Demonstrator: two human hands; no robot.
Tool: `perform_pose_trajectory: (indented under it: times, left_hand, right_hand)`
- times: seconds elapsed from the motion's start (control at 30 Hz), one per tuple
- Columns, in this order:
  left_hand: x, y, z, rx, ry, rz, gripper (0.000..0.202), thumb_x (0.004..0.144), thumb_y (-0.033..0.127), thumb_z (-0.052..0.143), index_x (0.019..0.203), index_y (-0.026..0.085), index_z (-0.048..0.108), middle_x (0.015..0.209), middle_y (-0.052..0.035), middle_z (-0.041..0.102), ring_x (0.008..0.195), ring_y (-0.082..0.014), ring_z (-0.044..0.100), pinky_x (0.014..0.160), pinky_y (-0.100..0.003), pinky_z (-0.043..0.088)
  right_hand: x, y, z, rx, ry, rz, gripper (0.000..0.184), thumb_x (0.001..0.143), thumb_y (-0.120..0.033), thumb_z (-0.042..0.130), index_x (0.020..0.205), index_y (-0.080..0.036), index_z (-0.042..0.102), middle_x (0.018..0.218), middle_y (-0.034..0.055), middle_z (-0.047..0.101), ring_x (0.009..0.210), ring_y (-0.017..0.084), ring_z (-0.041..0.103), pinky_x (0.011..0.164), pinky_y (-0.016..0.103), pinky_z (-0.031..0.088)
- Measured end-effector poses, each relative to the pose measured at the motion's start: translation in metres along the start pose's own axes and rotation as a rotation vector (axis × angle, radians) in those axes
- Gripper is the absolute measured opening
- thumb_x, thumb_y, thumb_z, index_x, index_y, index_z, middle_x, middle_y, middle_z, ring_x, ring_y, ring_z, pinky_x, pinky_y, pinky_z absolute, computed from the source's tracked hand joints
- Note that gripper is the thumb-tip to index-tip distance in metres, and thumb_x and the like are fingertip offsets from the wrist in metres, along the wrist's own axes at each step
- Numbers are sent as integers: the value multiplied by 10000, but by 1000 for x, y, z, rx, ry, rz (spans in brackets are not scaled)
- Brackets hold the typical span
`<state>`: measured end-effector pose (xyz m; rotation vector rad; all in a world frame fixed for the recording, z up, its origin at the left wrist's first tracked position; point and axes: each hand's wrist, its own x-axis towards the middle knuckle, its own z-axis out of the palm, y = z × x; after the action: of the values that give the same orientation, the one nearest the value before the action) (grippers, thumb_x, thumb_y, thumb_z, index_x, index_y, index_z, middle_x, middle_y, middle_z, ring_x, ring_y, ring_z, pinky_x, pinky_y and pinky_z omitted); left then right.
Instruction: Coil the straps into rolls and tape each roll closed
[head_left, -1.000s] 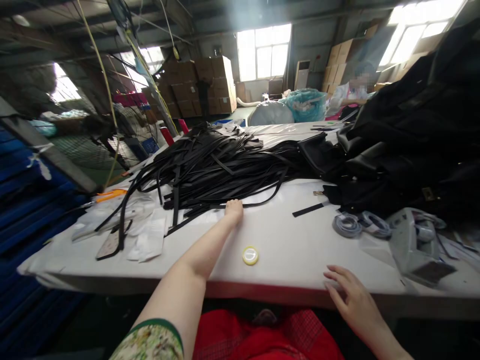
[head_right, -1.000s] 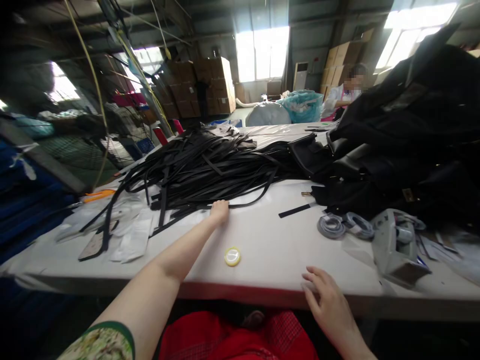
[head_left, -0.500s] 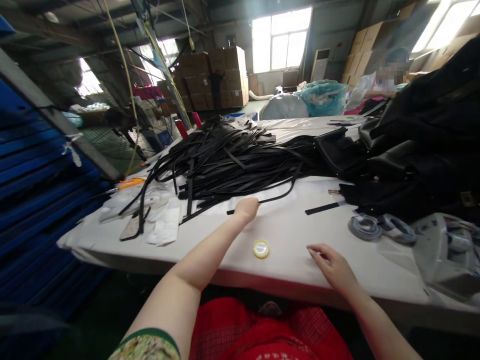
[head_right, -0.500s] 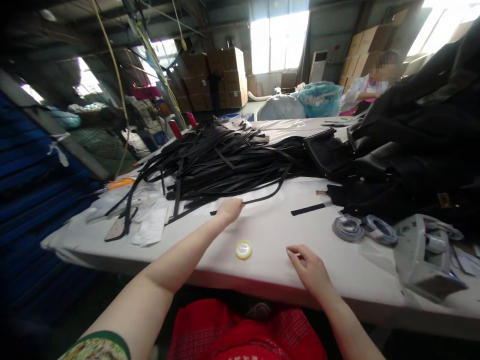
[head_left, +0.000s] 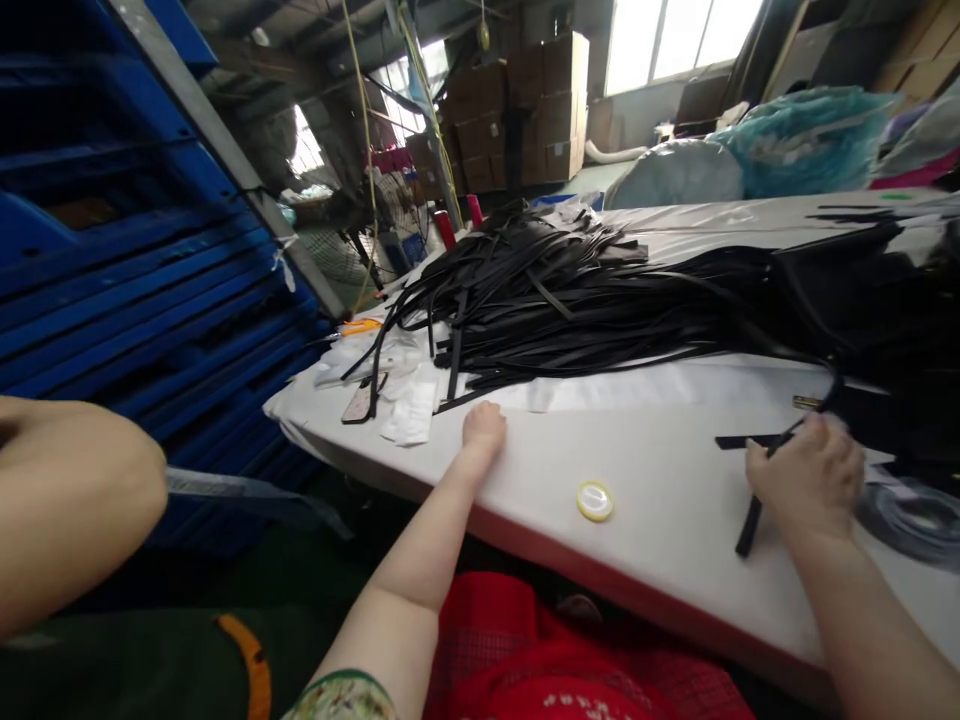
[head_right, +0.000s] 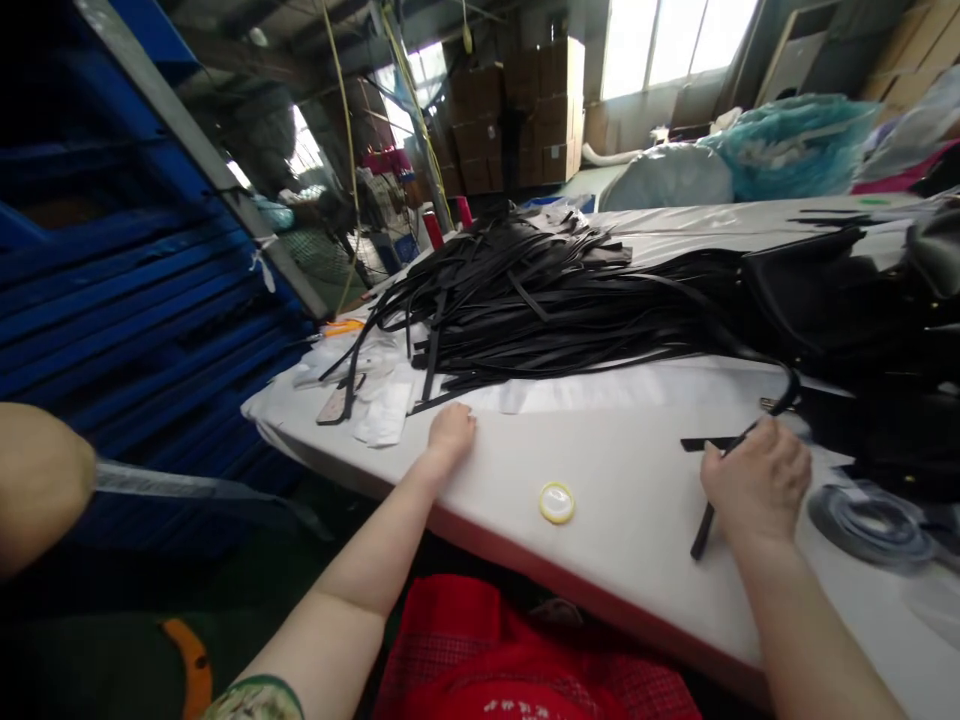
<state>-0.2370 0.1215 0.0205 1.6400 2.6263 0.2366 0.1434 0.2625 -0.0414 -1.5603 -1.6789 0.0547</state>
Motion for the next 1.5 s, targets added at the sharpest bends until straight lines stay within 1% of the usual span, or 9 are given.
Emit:
perform_pose_trajectory:
  times: [0.17, 0.27, 0.37, 0.57, 0.8, 1.0, 1.23, 1.37, 1.5]
  left_hand:
    - [-15, 5, 15, -114, -18, 105, 318, 936, 227, 465, 1206, 110, 587, 1241, -158, 593, 1209, -262, 519, 1067, -395, 393]
    - [-66, 37, 27, -260, -49, 432, 333, 937, 370, 494, 1215, 219, 599, 1351, -86, 545, 1280, -224, 471, 1121, -372, 342]
    - [-112, 61, 40, -279, -57, 706, 472, 866, 430, 597, 1297, 240, 554, 1546, -114, 331, 1421, -299, 291, 1180, -497, 204]
    - [-125, 65, 64, -212, -61, 612, 496, 853, 375, 626, 1320, 239, 529, 1602, -126, 199, 1459, -322, 206, 1182, -537, 154]
    - [-124, 69, 60, -223, -86, 602, 469, 862, 408, 601, 1294, 231, 557, 1599, -121, 209, 1456, -320, 210, 1179, -531, 174]
    - [-88, 51, 42, -215, 13, 602, 487, 891, 427, 540, 1358, 290, 516, 1585, -87, 254, 1442, -280, 247, 1182, -465, 196]
    - [16, -43, 43, 107, 57, 40, 487, 863, 105, 435, 1342, 75, 516, 1532, -198, 337, 1407, -332, 293, 1152, -512, 220]
    - [39, -63, 45, 118, 82, 109, 343, 904, 116, 407, 1099, 136, 688, 1457, -140, 467, 1345, -300, 372, 1128, -480, 268]
    - [35, -60, 44, 113, 113, 169, 314, 908, 82, 415, 903, 130, 726, 1115, -150, 676, 1151, -260, 521, 1020, -415, 385]
  right_hand:
    - [-73, -66, -14, 209, -359, -474, 272, 890, -343, 522, 1078, -204, 662, 1077, 116, 654, 1028, 271, 592, 929, 435, 470]
    - [-109, -76, -8, 230, -431, -438, 226, 879, -341, 570, 1030, -214, 679, 1120, 111, 641, 1034, 263, 585, 936, 437, 481]
    - [-121, -61, -3, 212, -420, -358, 212, 889, -326, 559, 992, -187, 682, 1064, 115, 651, 995, 256, 589, 919, 432, 490]
    - [-120, -49, 3, 196, -457, -377, 176, 878, -301, 572, 955, -188, 684, 1062, 108, 653, 1013, 255, 581, 928, 423, 484]
    - [-123, -48, 6, 207, -454, -385, 187, 869, -311, 565, 962, -201, 685, 1057, 106, 660, 998, 264, 594, 921, 446, 488]
    - [-124, -40, 10, 195, -425, -411, 214, 877, -350, 551, 968, -203, 677, 1064, 103, 659, 985, 267, 601, 915, 444, 491]
    - [-127, -36, 14, 195, -423, -413, 235, 874, -398, 539, 970, -227, 669, 1058, 91, 662, 983, 279, 603, 915, 460, 488]
    - [-129, -33, 17, 193, -420, -409, 239, 870, -418, 536, 957, -238, 666, 1050, 90, 668, 972, 293, 605, 907, 485, 482]
    - [-119, -43, 16, 251, -442, -388, 224, 875, -414, 540, 889, -236, 676, 985, 86, 687, 922, 280, 624, 846, 454, 505]
